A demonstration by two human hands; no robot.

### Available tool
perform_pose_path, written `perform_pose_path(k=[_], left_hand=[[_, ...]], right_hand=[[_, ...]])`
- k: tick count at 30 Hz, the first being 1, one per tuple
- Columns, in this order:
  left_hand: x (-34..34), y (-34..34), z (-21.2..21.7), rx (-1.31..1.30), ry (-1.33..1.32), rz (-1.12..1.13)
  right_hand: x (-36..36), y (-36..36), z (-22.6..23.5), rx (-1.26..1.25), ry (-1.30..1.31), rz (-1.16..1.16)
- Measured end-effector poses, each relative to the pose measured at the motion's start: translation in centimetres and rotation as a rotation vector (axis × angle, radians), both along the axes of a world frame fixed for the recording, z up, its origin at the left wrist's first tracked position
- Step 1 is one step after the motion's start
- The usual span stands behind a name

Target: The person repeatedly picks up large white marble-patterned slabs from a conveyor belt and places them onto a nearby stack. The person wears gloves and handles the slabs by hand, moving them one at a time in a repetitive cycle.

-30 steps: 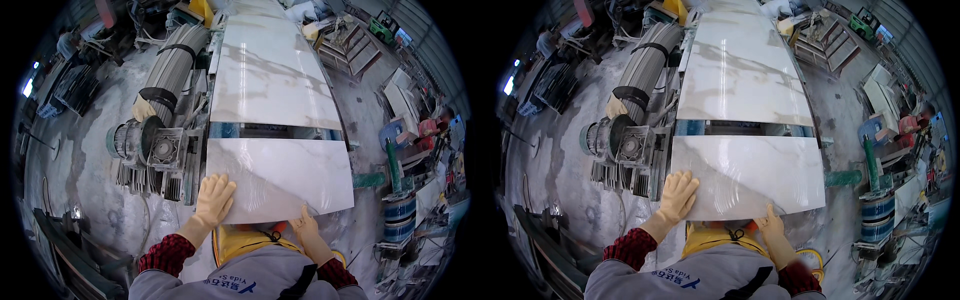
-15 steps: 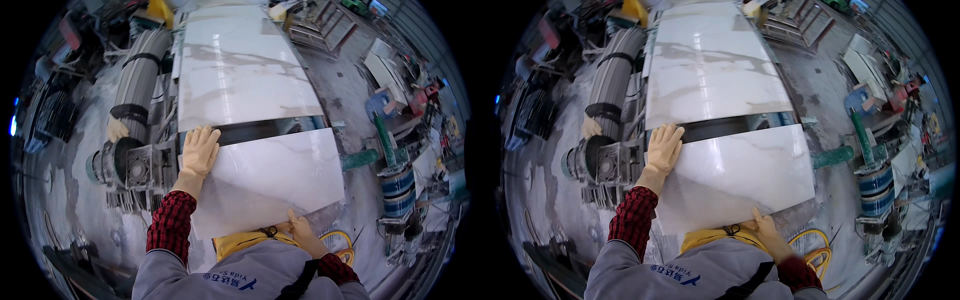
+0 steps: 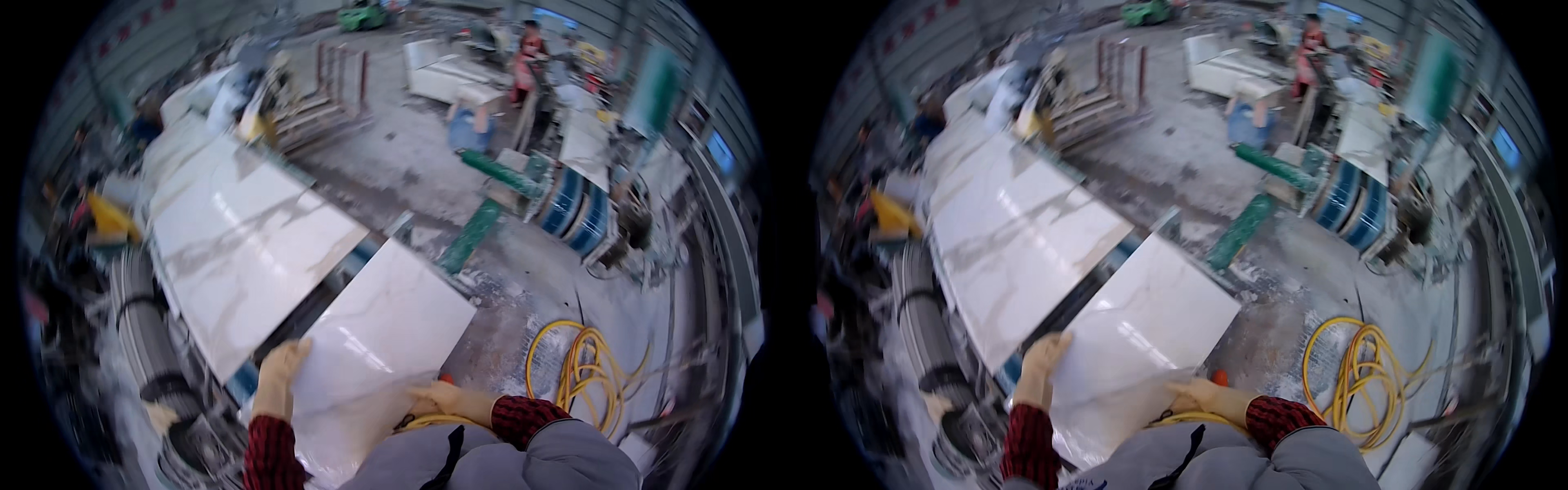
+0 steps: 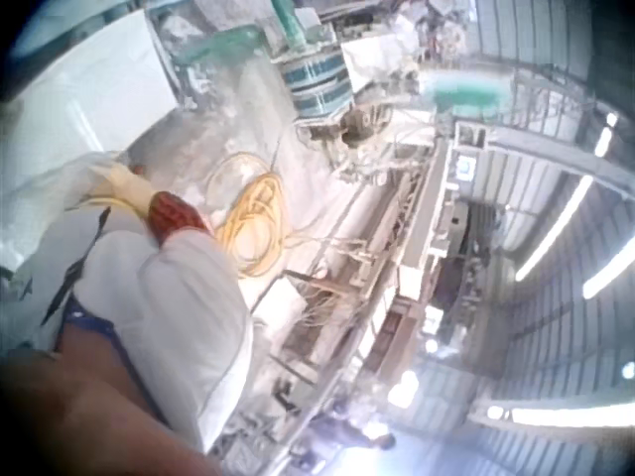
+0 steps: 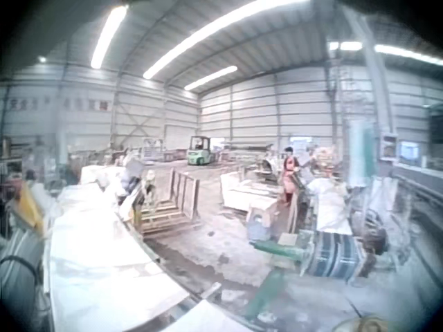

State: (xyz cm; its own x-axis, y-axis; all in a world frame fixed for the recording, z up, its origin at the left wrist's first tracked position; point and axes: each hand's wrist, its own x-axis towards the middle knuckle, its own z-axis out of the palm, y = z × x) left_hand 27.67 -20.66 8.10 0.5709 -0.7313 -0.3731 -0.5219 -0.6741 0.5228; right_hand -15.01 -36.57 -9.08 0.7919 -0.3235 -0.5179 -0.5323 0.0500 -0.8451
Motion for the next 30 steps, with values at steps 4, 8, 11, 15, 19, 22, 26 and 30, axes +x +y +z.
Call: perform_pose_path(k=[4, 8, 11, 15, 19, 22, 26, 30], left_hand=[[-5.3, 0.8, 6.5, 0.027, -0.218, 0.083], [-10.4, -0.1, 13.2, 0.138, -0.279, 0.153], [-13.6, -2.2, 16.1, -0.18, -0.347, 0.204], [-16.8, -10.1, 17.5, -0.432, -0.414, 0.306], [-19.2, -22.6, 18.2, -0.225, -0.375, 0.375], [-23.6, -32.4, 16.4, -0.416, -0.176, 0.386], [-30.4, -44.6, 12.9, -0.616, 0.313, 0.359], [-36.3, -52.1, 8.9, -0.533, 0.458, 0.258]], right_hand=[[-1.3, -0.3, -6.9, -0.665, -0.173, 0.587], [-0.2, -3.2, -7.7, -0.459, -0.187, 0.558], [-0.9, -5.9, -2.2, -0.108, -0.138, 0.135], [-4.3, -12.7, 10.1, 0.119, -0.161, -0.427], [-10.1, -24.5, 20.4, -0.084, 0.018, -0.598], [-16.0, -32.7, 24.8, -0.216, 0.034, -0.778], [-22.6, -43.6, 28.5, -0.415, 0.147, -0.983], [-28.5, -48.6, 30.0, -0.24, -0.07, -1.213]])
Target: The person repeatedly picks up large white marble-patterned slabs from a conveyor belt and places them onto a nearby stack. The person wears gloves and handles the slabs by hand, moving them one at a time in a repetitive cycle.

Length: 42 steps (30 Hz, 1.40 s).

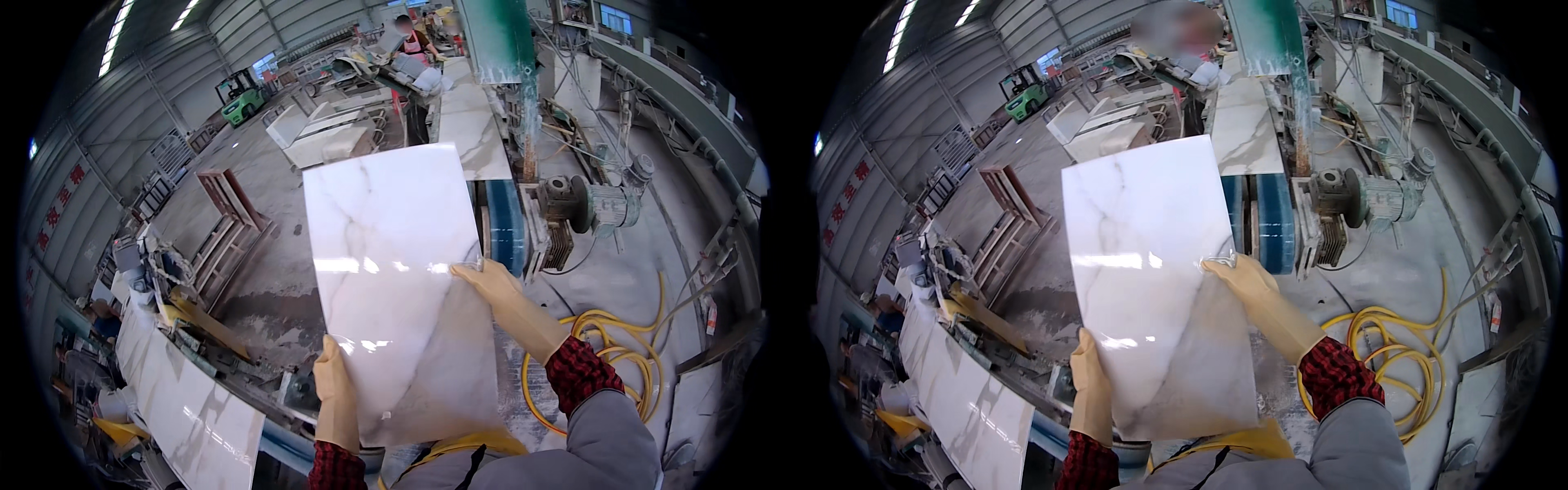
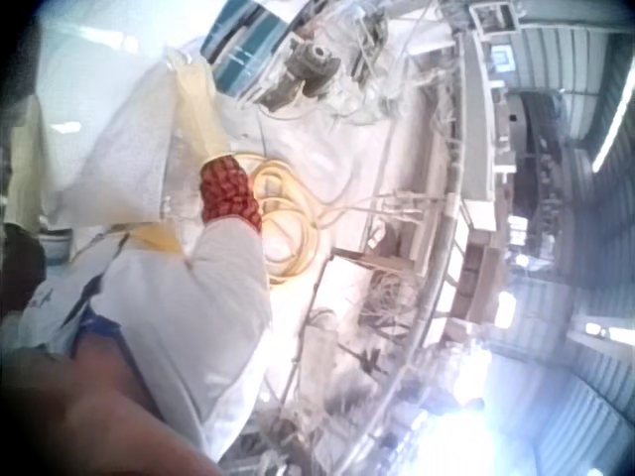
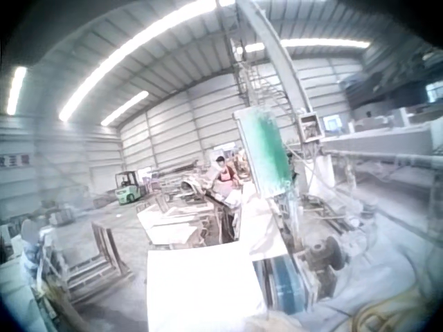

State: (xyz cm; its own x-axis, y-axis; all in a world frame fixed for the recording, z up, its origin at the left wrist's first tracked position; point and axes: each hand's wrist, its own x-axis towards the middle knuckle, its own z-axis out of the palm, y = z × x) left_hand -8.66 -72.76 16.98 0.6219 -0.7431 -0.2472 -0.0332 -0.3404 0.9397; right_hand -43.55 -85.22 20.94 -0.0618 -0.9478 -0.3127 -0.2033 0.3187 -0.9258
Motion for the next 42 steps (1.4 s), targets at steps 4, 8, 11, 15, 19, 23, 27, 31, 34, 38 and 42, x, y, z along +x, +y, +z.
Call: perform_pose_path(k=[4, 8, 11, 15, 19, 23, 27, 31, 34, 38, 42], left_hand=[[-4.2, -4.5, -4.0, 0.146, 0.028, -0.147], [-6.4, -7.3, -8.0, 0.345, -0.232, -0.411], [-8.2, -11.1, -11.2, 0.455, -0.231, -0.424], [-10.0, -15.8, -12.3, 0.475, -0.365, -0.563], [-11.5, -20.5, -12.3, 0.498, -0.081, -0.624], [-12.0, -23.8, -12.9, 0.526, -0.102, -0.662], [-12.3, -26.5, -12.6, 0.525, 0.058, -0.675], [-12.9, -27.8, -13.1, 0.501, -0.031, -0.704], [-13.5, -29.0, -15.6, 0.453, 0.002, -0.638], [-13.9, -30.4, -18.2, 0.388, 0.075, -0.581], [-14.1, -31.7, -18.1, 0.405, 0.031, -0.632]], right_hand=[[-5.3, -0.8, -3.3, 0.028, -0.301, -0.091], [-8.7, -2.3, -9.8, 0.1, -0.299, -0.147], [-10.2, -3.9, -13.1, 0.216, -0.253, -0.301], [-12.3, -6.5, -16.0, 0.247, -0.201, -0.387], [-13.6, -10.8, -19.2, 0.281, -0.24, -0.45], [-13.5, -12.7, -19.9, 0.304, -0.081, -0.511], [-12.7, -11.8, -18.2, 0.263, -0.311, -0.494], [-12.7, -10.4, -17.8, 0.227, -0.209, -0.488], [-13.3, -10.6, -18.8, 0.268, -0.21, -0.501], [-13.7, -12.1, -20.5, 0.265, -0.251, -0.522], [-14.4, -13.8, -21.7, 0.294, -0.193, -0.543]])
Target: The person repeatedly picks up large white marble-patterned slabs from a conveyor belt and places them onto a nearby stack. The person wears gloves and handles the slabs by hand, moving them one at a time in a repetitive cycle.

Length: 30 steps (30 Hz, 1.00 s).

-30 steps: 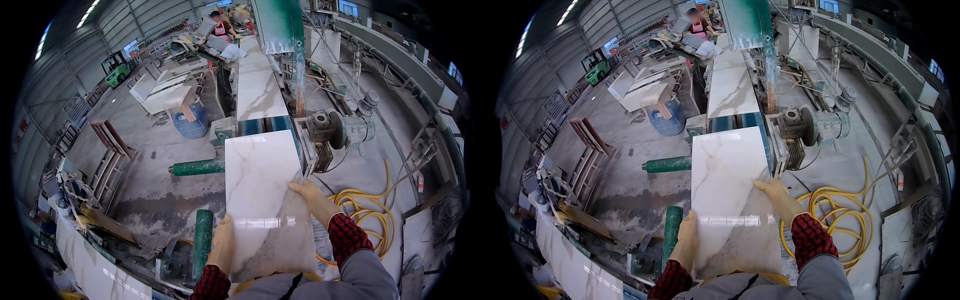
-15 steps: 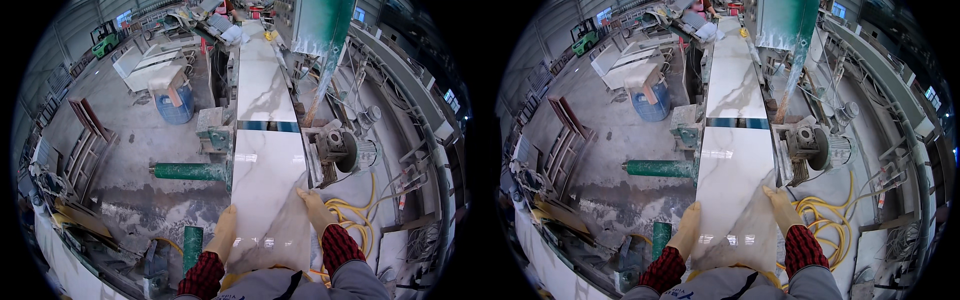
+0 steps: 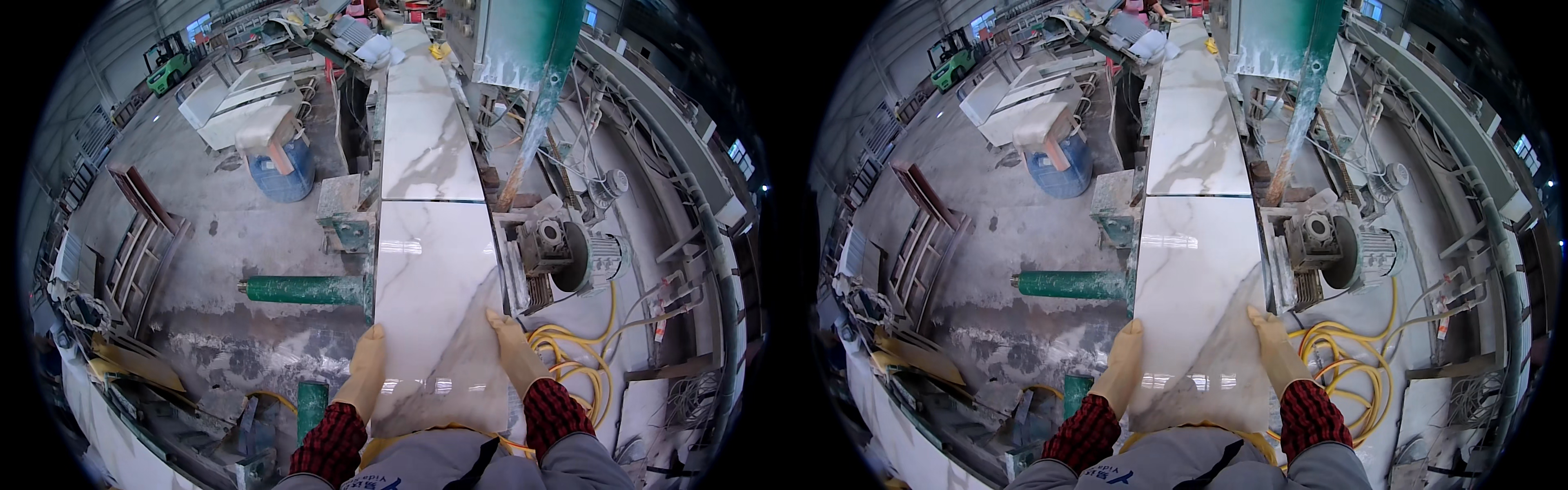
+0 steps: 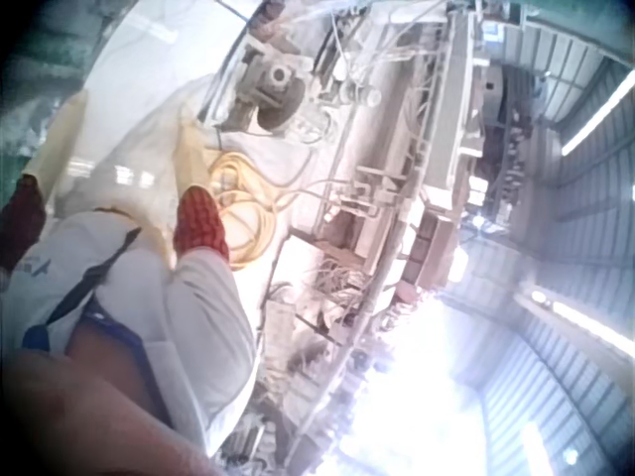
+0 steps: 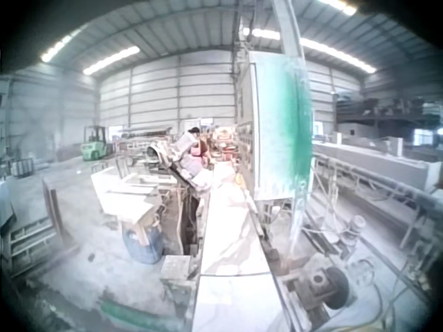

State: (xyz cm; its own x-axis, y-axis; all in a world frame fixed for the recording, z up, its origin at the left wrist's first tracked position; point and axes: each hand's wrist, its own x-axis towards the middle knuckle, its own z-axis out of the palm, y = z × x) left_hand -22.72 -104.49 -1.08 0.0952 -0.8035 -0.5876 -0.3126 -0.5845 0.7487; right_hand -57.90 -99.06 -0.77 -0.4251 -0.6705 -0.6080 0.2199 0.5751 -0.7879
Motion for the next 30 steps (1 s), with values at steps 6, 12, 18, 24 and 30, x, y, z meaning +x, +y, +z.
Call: perform_pose_path(k=[6, 12, 18, 24, 30], left_hand=[[-0.5, -1.4, -0.9, -0.026, -0.088, -0.003], [-0.3, -2.2, -2.3, 0.013, -0.007, 0.024], [-1.1, -2.7, -0.5, 0.007, 0.039, -0.006], [-1.8, -3.1, 1.9, 0.037, -0.038, 0.01], [-2.7, -2.4, 1.8, -0.805, -0.158, 0.06]], right_hand=[[-1.3, -1.5, -0.7, 0.081, 0.003, 0.072], [-0.8, -2.5, 1.0, 0.111, 0.062, 0.058], [-1.8, -3.2, 0.8, 0.087, 0.077, 0.116], [-2.2, -3.6, 0.5, 0.199, 0.382, 0.131], [-1.2, -2.8, 4.7, 0.015, 0.926, 0.155]])
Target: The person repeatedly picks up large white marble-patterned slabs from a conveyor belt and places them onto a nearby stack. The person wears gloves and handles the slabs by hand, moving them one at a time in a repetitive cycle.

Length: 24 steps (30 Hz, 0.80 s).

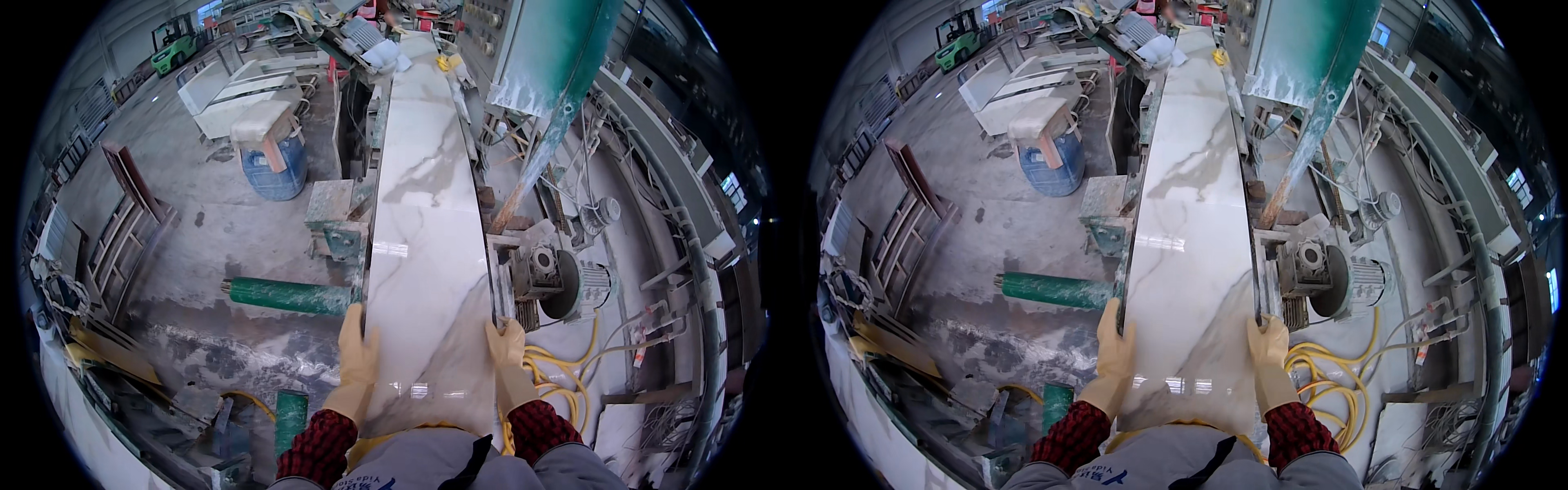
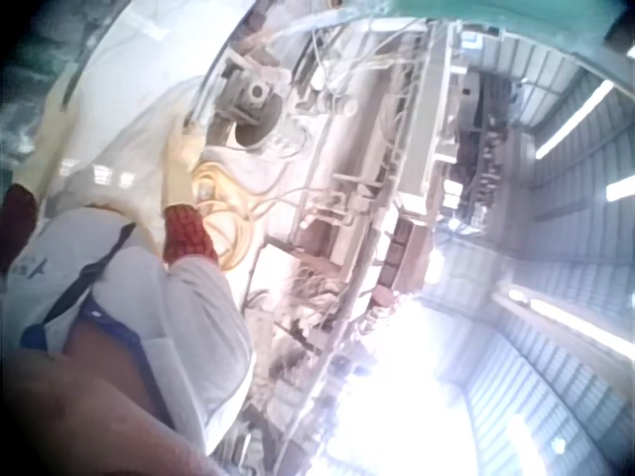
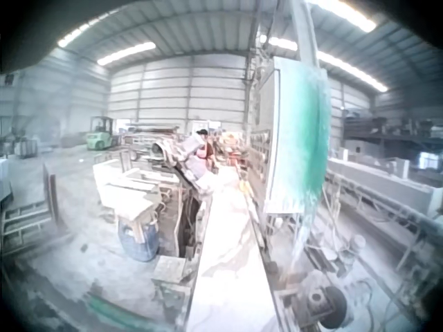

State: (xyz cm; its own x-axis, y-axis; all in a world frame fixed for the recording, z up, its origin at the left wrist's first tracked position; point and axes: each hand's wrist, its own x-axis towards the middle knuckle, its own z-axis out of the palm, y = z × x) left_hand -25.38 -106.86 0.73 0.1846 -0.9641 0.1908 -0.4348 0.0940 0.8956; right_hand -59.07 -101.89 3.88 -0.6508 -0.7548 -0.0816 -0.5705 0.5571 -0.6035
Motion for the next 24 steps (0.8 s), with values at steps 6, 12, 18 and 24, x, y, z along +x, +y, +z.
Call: perform_pose_path(k=[6, 12, 18, 24], left_hand=[[-1.4, -4.2, 0.4, -0.305, -0.628, -0.623], [-2.8, -5.9, 0.8, -0.279, -0.721, -0.649], [-2.9, -6.0, 1.1, -0.337, -0.666, -0.615], [-3.0, -6.5, 1.3, -0.371, -0.646, -0.597]], right_hand=[[2.8, -2.9, -0.1, -0.258, 0.4, 0.623], [4.5, -6.5, -3.0, -0.284, 0.484, 0.768], [3.4, -7.7, -2.9, -0.255, 0.507, 0.805], [3.4, -8.2, -3.8, -0.394, 0.573, 0.812]])
